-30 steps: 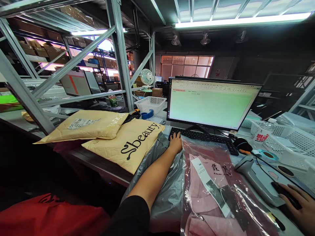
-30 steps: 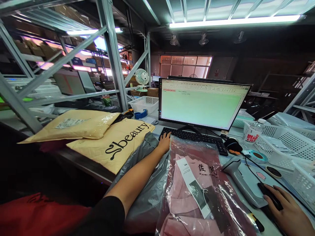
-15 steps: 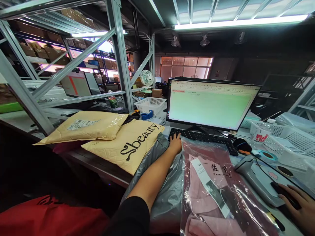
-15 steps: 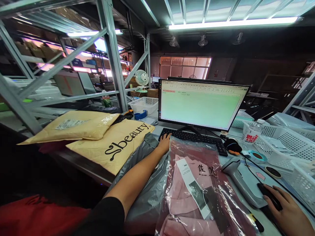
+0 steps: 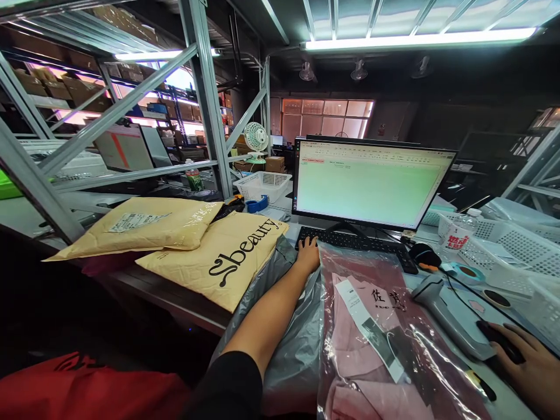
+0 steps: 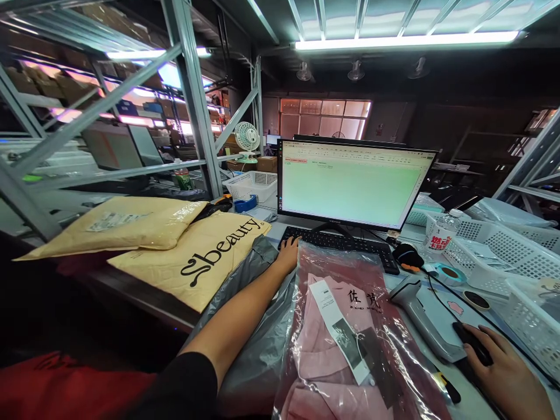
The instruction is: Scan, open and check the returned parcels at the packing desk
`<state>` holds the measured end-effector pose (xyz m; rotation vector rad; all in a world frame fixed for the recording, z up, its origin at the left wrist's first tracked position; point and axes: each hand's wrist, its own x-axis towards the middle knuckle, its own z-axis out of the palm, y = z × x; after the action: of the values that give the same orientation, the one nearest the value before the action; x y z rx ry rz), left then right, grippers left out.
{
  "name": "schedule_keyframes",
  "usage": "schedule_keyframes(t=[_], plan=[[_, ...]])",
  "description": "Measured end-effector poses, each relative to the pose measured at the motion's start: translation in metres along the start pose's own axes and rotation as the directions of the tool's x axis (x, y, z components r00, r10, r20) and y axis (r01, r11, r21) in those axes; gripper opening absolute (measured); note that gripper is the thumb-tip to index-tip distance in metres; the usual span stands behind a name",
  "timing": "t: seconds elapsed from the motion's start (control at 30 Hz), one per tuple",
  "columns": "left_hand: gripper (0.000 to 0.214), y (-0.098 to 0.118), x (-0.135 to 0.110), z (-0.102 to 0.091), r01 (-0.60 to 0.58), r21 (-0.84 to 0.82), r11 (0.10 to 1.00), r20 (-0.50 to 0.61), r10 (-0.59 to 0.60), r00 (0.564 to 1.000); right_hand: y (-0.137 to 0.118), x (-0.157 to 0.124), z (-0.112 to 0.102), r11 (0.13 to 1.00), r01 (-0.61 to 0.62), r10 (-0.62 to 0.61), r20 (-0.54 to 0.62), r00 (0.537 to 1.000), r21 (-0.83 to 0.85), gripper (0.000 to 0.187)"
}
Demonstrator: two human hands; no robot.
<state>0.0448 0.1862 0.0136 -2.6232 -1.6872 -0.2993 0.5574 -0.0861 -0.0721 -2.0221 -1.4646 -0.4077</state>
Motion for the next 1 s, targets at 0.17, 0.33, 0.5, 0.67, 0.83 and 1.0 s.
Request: schedule_keyframes(t=[0.17, 0.33, 0.5, 0.67, 0.83, 1.0], plan=[[0.056, -0.001, 0.003, 0.003, -0.003, -0.016, 1.0, 0.01, 0.003, 1.0, -0.017, -0.004, -0.016, 0.998, -0.048, 0.052, 0.098, 0.994, -0.042, 0.058], [0.057, -0.002, 0.004, 0.005, -0.009, -0.026, 1.0, 0.016, 0.009, 1.0, -0.027, -0.005, -0.024, 0.993, -0.043, 0.056, 0.116, 0.992, -0.111, 0.063], [0.057, -0.001, 0.003, 0.003, -0.001, -0.02, 1.0, 0.017, 0.002, 1.0, -0.027, -0.005, -0.024, 0.992, -0.029, 0.042, 0.114, 0.993, -0.119, 0.064], [0.056, 0.0, 0.002, 0.002, 0.001, -0.016, 1.0, 0.012, -0.001, 1.0, -0.025, -0.004, -0.023, 0.996, -0.014, 0.022, 0.099, 0.995, -0.086, 0.061], [0.056, 0.001, 0.001, 0.002, 0.001, -0.017, 1.0, 0.008, 0.0, 1.0, -0.023, -0.006, -0.023, 0.994, -0.002, 0.014, 0.113, 0.994, -0.11, 0.06], [0.057, 0.0, 0.0, 0.002, -0.003, -0.014, 1.0, -0.005, 0.003, 1.0, -0.022, -0.007, -0.021, 0.988, 0.013, 0.001, 0.089, 0.996, -0.153, 0.059]])
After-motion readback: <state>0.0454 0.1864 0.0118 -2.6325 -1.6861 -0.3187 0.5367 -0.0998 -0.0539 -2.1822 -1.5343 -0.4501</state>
